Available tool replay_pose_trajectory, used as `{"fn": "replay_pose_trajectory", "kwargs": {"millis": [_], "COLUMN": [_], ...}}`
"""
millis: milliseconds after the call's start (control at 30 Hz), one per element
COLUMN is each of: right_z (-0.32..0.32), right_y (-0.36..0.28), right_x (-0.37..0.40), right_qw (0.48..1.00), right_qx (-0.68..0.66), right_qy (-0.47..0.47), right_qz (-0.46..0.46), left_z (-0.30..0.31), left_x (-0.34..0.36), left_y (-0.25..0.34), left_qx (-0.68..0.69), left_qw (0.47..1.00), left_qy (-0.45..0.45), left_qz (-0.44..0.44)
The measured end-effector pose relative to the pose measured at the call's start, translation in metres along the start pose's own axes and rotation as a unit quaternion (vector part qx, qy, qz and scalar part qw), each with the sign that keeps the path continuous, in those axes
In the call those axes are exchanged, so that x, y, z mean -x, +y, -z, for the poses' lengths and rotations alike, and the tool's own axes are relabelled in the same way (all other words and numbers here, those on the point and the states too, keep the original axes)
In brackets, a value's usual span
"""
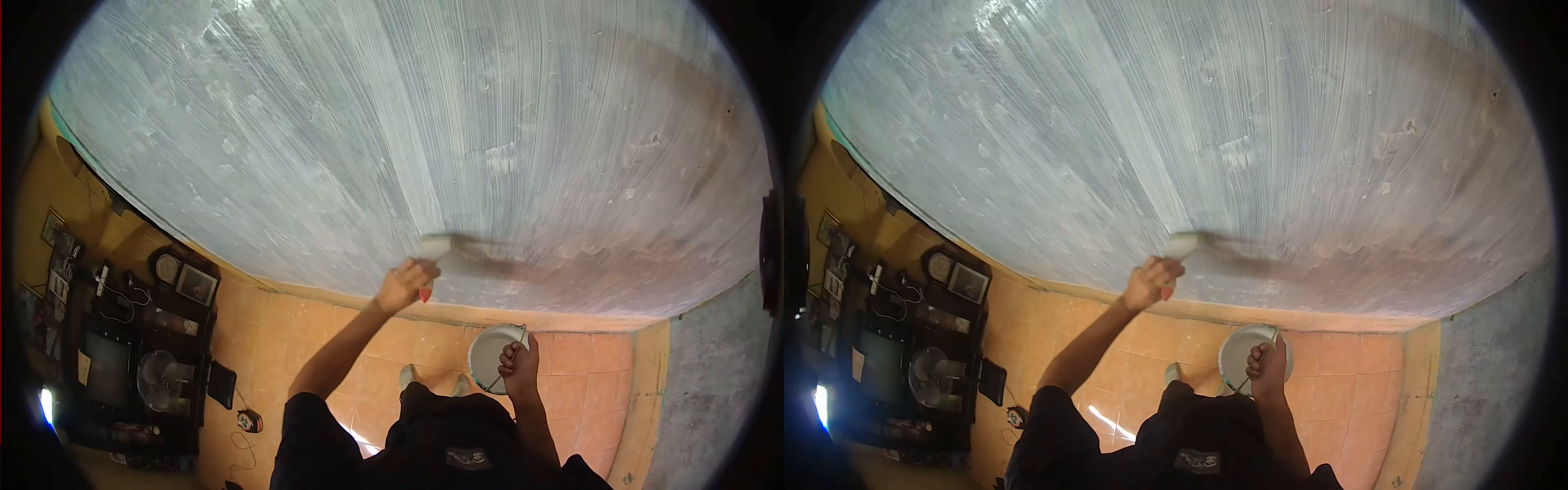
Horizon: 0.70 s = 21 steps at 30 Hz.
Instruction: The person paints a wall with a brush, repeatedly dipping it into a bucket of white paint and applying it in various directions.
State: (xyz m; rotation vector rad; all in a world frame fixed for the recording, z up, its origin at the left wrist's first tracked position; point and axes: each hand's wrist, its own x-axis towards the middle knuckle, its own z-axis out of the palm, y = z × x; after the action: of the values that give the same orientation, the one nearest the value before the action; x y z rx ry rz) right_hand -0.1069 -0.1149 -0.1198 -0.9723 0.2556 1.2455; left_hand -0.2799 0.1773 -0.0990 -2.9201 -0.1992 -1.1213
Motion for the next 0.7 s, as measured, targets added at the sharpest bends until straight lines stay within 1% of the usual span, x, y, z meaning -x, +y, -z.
{"fn": "replay_pose_trajectory", "kwargs": {"millis": [33,100,133,167,233,267,300,367,433,467,500,533,600,667,700], "right_z": [-0.002,-0.007,-0.01,-0.012,-0.016,-0.018,-0.021,-0.026,-0.025,-0.026,-0.029,-0.031,-0.032,-0.03,-0.03], "right_y": [0.001,0.001,0.001,0.001,0.004,0.005,0.009,0.015,0.022,0.025,0.026,0.028,0.031,0.033,0.035], "right_x": [-0.002,-0.003,-0.003,-0.002,-0.002,-0.002,-0.002,-0.002,-0.005,-0.006,-0.005,-0.004,-0.004,-0.002,-0.003], "right_qw": [1.0,1.0,1.0,1.0,1.0,1.0,0.999,0.999,0.999,0.998,0.998,0.998,0.999,0.999,0.999], "right_qx": [-0.003,-0.006,-0.004,-0.001,-0.003,-0.004,-0.004,-0.005,-0.014,-0.025,-0.024,-0.025,-0.031,-0.03,-0.031], "right_qy": [-0.007,-0.017,-0.021,-0.025,-0.028,-0.03,-0.033,-0.041,-0.05,-0.057,-0.049,-0.049,-0.037,-0.034,-0.033], "right_qz": [-0.001,0.0,0.003,0.005,0.005,0.003,0.005,0.012,0.012,0.009,0.014,0.013,0.021,0.019,0.018], "left_z": [0.024,0.073,0.102,0.128,0.18,0.213,0.246,0.289,0.327,0.339,0.356,0.359,0.359,0.339,0.322], "left_x": [-0.019,-0.058,-0.083,-0.106,-0.147,-0.179,-0.202,-0.249,-0.284,-0.294,-0.314,-0.328,-0.331,-0.308,-0.291], "left_y": [-0.006,-0.018,-0.023,-0.029,-0.047,-0.041,-0.037,-0.038,-0.031,-0.039,-0.047,-0.037,-0.041,-0.058,-0.061], "left_qx": [0.008,-0.046,-0.032,-0.055,-0.132,-0.121,-0.128,-0.166,-0.264,-0.286,-0.216,-0.232,-0.262,-0.285,-0.259], "left_qw": [1.0,0.996,0.994,0.988,0.98,0.964,0.964,0.936,0.896,0.884,0.874,0.869,0.864,0.857,0.894], "left_qy": [0.016,0.045,0.078,0.099,0.099,0.165,0.161,0.209,0.247,0.284,0.329,0.358,0.352,0.333,0.286], "left_qz": [-0.007,-0.055,-0.075,-0.103,-0.108,-0.169,-0.171,-0.231,-0.257,-0.236,-0.284,-0.249,-0.245,-0.27,-0.229]}}
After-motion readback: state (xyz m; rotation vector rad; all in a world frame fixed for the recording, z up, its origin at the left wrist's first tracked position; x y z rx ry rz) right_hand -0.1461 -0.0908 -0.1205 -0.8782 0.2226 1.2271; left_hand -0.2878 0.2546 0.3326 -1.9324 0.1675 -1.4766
